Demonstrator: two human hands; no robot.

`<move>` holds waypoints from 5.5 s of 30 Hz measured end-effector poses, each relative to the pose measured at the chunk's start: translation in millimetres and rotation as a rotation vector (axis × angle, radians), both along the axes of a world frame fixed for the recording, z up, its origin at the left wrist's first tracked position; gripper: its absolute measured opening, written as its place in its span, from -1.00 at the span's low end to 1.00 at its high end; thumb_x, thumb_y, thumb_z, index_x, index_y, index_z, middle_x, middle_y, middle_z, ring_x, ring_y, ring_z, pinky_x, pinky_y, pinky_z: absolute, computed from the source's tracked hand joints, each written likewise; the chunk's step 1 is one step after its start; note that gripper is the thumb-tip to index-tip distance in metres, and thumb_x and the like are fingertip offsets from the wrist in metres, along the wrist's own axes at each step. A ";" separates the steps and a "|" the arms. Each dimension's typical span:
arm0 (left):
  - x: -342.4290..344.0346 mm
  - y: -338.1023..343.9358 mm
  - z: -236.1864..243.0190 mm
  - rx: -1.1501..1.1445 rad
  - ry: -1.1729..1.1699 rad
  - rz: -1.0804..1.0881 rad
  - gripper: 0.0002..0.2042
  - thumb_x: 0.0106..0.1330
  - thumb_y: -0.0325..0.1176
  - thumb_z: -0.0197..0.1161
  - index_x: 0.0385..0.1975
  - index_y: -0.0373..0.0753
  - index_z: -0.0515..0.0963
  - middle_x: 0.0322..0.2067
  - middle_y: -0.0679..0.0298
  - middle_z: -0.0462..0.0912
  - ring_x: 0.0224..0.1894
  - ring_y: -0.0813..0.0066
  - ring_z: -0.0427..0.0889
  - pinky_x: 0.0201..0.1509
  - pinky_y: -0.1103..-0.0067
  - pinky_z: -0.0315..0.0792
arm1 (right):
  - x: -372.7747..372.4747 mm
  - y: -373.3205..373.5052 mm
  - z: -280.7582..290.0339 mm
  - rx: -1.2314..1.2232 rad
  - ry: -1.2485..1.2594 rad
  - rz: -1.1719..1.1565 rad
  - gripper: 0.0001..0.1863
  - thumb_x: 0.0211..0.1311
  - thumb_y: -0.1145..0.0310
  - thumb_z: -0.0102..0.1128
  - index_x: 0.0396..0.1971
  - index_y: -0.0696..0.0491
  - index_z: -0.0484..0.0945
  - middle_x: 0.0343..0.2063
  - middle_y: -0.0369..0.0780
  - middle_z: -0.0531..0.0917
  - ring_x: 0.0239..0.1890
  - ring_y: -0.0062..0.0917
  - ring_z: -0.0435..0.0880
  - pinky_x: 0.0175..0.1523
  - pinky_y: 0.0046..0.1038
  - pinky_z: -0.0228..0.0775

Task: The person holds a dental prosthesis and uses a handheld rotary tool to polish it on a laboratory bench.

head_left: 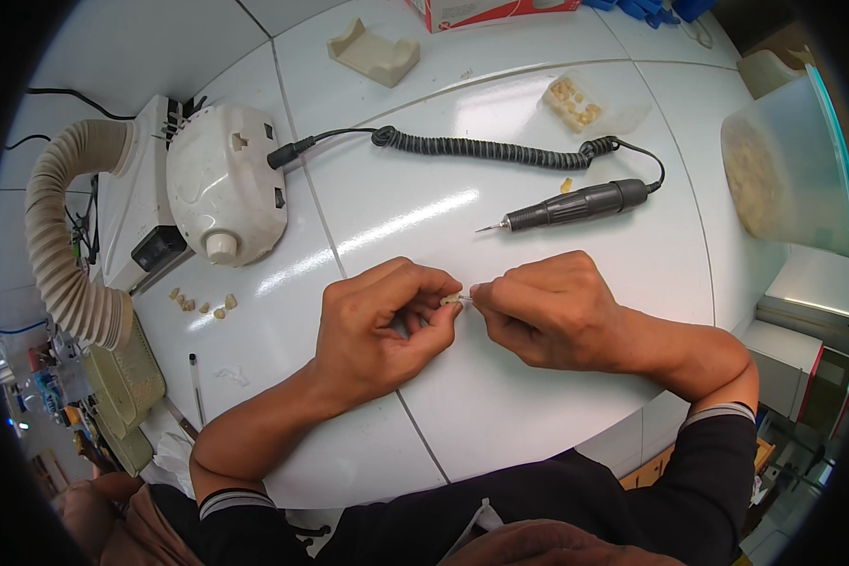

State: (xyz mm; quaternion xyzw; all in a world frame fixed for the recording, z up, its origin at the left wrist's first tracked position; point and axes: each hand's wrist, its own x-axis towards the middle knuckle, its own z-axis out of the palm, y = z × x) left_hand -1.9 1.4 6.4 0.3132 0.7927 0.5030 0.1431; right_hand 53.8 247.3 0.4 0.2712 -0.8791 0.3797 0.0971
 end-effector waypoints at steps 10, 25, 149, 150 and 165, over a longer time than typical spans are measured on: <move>2.9 1.9 -1.5 0.029 -0.028 0.038 -0.82 0.29 -0.58 0.55 -0.13 -0.36 0.81 -0.38 0.26 0.80 -0.42 0.62 0.75 -0.30 0.66 0.60 | -0.1 0.3 -0.5 -0.029 -0.008 -0.006 -0.79 0.11 0.58 0.50 -0.39 0.05 0.58 -0.57 -0.28 0.57 -0.56 -0.37 0.67 -0.48 -0.29 0.46; 1.0 -1.2 -3.7 0.044 -0.067 0.002 -0.84 0.41 -0.53 0.51 -0.07 -0.37 0.75 -0.28 0.19 0.84 -0.32 0.53 0.85 -0.25 0.61 0.72 | 0.2 1.3 -3.1 -0.039 -0.013 0.012 -0.82 0.14 0.56 0.50 -0.37 0.06 0.62 -0.56 -0.27 0.62 -0.54 -0.34 0.70 -0.46 -0.28 0.49; 0.1 -2.8 -10.1 0.143 -0.059 -0.055 -0.87 0.38 -0.54 0.59 -0.17 -0.30 0.77 -0.23 0.21 0.84 -0.22 0.43 0.88 -0.19 0.53 0.73 | -1.2 5.2 4.1 -0.056 0.009 0.014 -0.75 0.03 0.61 0.63 -0.25 0.10 0.82 -0.51 -0.30 0.41 -0.62 -0.56 0.41 -0.55 -0.44 0.19; 0.6 -2.8 -10.1 0.143 -0.060 -0.056 -0.87 0.38 -0.54 0.59 -0.17 -0.30 0.77 -0.23 0.21 0.84 -0.22 0.43 0.88 -0.19 0.53 0.73 | -1.3 5.0 3.9 -0.057 0.009 0.013 -0.75 0.03 0.61 0.63 -0.25 0.10 0.82 -0.51 -0.30 0.41 -0.62 -0.56 0.41 -0.55 -0.44 0.19; 4.7 -1.9 -6.1 0.049 -0.054 0.017 -0.94 0.46 -0.59 0.53 -0.23 -0.37 0.75 -0.28 0.22 0.85 -0.26 0.59 0.78 -0.14 0.62 0.63 | 1.5 6.1 1.6 -0.103 -0.048 -0.017 -0.84 0.16 0.63 0.48 -0.27 0.12 0.74 -0.45 -0.23 0.53 -0.59 -0.35 0.56 -0.51 -0.29 0.40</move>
